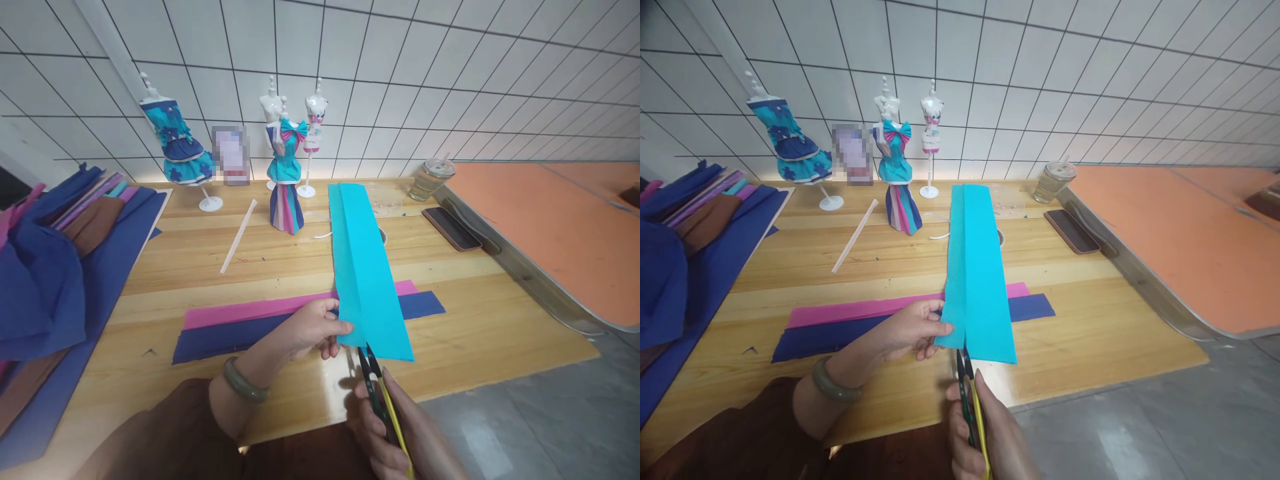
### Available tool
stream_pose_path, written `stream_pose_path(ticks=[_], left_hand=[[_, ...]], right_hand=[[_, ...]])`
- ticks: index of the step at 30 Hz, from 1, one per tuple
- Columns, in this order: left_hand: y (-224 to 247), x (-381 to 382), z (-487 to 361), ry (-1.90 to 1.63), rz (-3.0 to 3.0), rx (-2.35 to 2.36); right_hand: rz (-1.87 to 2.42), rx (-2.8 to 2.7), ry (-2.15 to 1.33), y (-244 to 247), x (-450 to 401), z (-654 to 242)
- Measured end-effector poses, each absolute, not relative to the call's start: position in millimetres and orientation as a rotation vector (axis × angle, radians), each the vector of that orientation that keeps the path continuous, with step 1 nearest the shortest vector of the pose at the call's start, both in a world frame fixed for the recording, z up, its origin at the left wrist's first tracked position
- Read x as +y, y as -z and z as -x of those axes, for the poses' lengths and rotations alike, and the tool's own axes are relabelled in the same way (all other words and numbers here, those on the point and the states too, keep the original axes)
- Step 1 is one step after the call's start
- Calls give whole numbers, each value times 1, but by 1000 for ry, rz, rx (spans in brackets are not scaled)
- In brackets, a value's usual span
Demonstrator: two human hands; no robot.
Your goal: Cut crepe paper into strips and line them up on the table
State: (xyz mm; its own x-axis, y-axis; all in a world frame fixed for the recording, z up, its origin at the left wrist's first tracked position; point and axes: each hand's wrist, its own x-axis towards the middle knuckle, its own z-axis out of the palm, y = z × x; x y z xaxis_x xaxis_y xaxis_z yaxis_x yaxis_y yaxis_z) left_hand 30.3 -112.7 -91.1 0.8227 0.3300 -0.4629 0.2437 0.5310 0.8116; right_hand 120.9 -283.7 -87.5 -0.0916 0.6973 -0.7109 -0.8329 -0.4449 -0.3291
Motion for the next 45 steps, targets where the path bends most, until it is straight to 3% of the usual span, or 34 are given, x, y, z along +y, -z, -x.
stream_pose_path(ticks=[4, 11, 24, 45], left_hand=[[90, -113, -32, -52, -1000, 644], [92, -116, -34, -16, -1005, 687], [93, -115, -31, 25, -1020, 626], [91, -117, -33, 42, -985, 641]], right_hand=[[1142, 91, -1771, 78, -305, -135], [1229, -10, -1498, 50, -280, -153], [1392, -174, -1683, 66, -258, -151], [1539, -400, -1511, 69, -227, -142]])
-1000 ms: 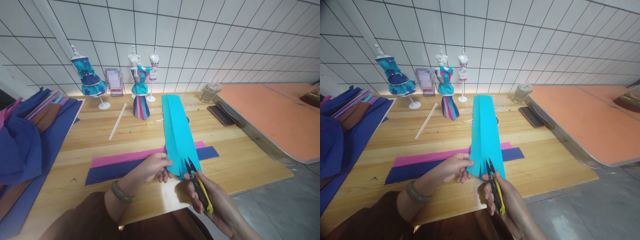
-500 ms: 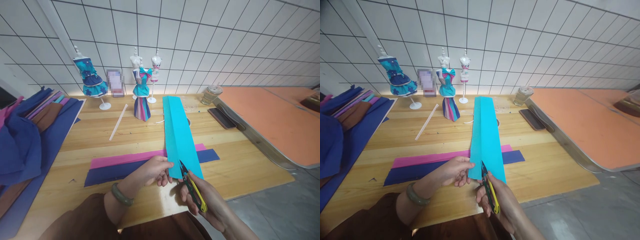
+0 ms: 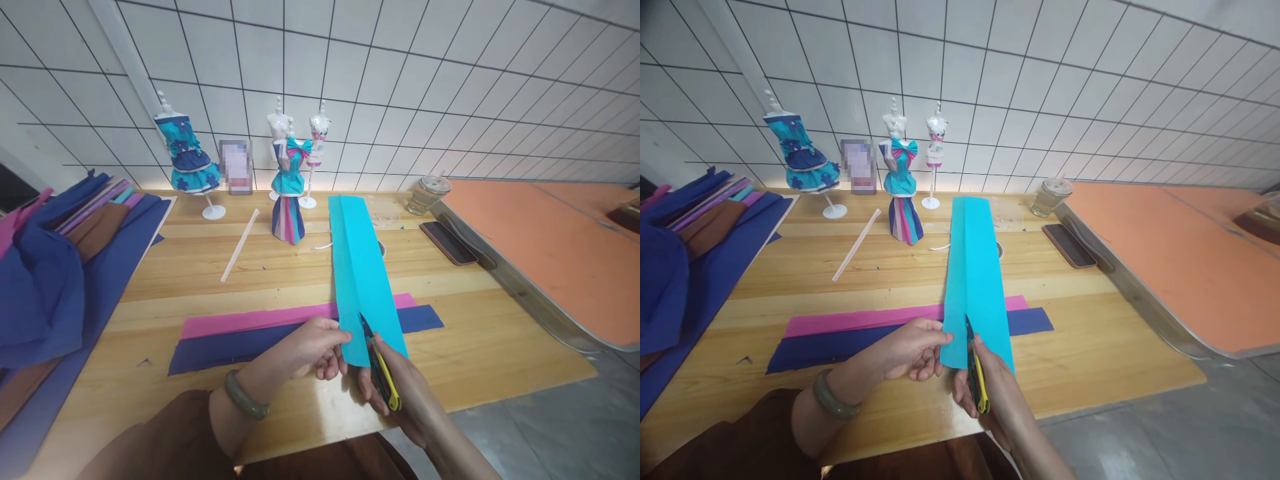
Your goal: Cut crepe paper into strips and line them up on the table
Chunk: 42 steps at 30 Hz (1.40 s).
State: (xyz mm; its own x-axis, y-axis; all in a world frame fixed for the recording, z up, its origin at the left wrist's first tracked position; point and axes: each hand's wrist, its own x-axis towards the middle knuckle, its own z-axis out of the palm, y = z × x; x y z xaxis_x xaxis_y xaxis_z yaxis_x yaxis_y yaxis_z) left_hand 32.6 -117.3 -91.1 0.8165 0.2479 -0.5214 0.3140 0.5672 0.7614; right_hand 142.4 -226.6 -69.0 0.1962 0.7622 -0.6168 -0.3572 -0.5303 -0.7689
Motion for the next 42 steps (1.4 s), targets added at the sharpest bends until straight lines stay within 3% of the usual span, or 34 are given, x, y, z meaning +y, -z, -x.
stream_pose_path(ticks=[42], left_hand=[[92, -118, -32, 50, -1014, 599]], right_hand=[[1651, -667, -1322, 76, -225, -142]])
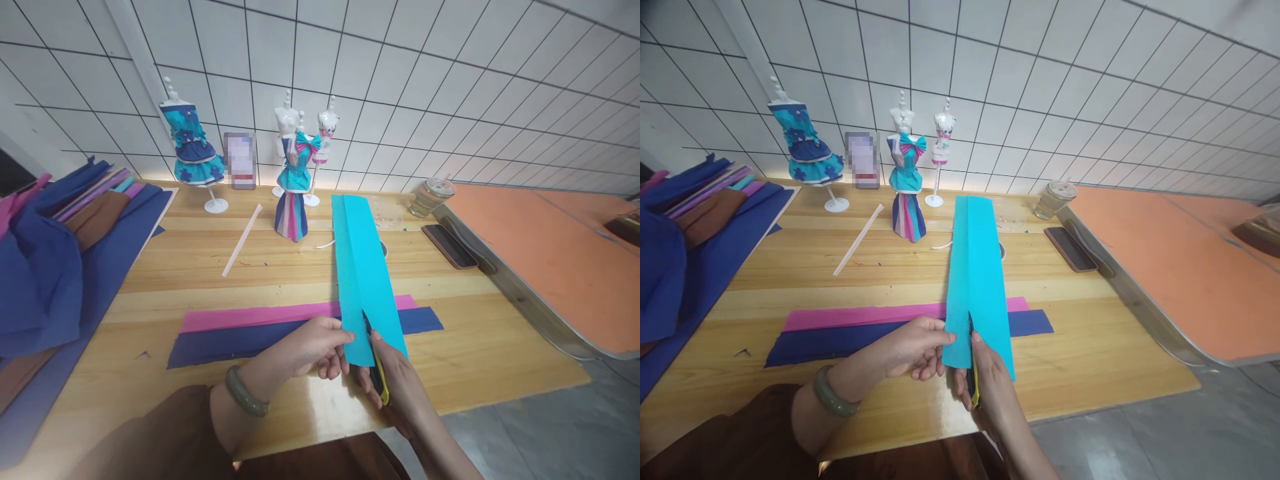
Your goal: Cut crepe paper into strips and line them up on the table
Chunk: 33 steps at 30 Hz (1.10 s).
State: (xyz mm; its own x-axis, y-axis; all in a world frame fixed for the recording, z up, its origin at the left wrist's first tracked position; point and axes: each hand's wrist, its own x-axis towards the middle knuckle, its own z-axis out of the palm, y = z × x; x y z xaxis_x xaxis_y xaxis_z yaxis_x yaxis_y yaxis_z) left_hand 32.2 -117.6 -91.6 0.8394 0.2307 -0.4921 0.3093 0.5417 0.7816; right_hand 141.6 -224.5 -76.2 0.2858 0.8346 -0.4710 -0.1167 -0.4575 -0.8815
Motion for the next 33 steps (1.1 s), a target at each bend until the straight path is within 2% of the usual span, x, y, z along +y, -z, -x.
stream_pose_path(ticks=[33], left_hand=[[94, -117, -31, 61, -1019, 590]], right_hand=[[1758, -621, -1302, 71, -208, -151]])
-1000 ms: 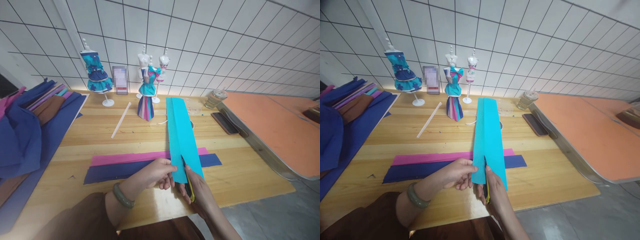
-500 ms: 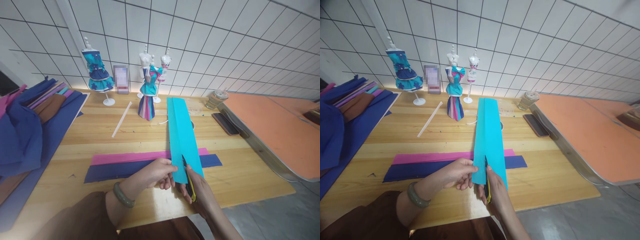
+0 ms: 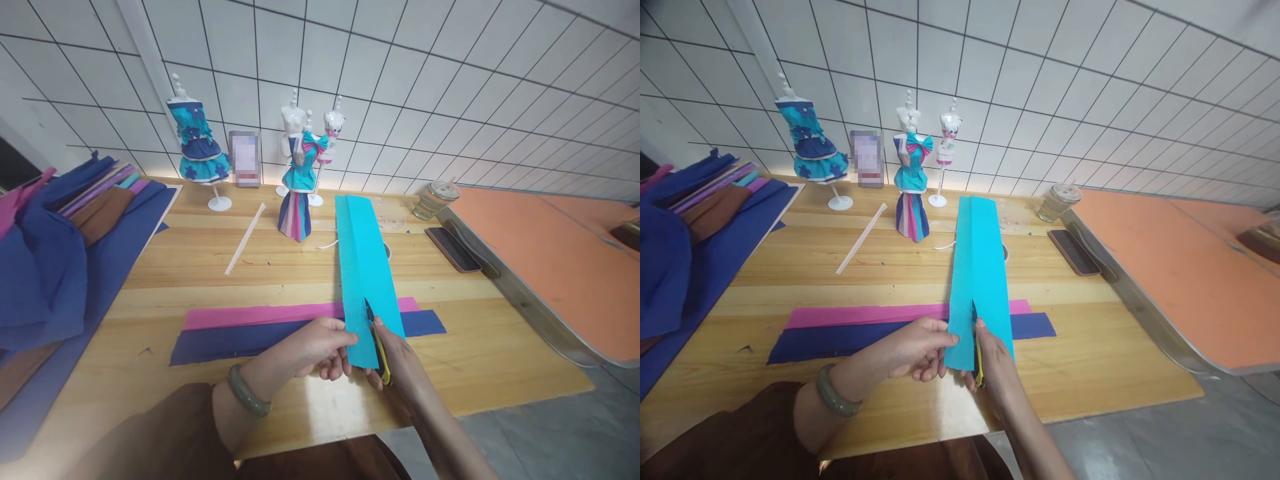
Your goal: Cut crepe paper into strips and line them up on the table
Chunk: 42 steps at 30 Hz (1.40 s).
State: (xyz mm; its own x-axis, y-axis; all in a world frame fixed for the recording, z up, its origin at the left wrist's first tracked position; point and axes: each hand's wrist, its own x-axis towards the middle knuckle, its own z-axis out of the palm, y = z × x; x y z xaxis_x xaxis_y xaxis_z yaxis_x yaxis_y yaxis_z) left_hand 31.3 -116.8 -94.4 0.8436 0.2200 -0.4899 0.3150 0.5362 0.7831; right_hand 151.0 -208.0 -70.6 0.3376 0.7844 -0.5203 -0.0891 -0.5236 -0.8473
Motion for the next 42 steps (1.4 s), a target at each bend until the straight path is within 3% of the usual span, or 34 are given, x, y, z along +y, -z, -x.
stream_pose_path(ticks=[42], left_hand=[[87, -117, -31, 90, -1006, 620]], right_hand=[[1771, -571, -1160, 79, -194, -161]])
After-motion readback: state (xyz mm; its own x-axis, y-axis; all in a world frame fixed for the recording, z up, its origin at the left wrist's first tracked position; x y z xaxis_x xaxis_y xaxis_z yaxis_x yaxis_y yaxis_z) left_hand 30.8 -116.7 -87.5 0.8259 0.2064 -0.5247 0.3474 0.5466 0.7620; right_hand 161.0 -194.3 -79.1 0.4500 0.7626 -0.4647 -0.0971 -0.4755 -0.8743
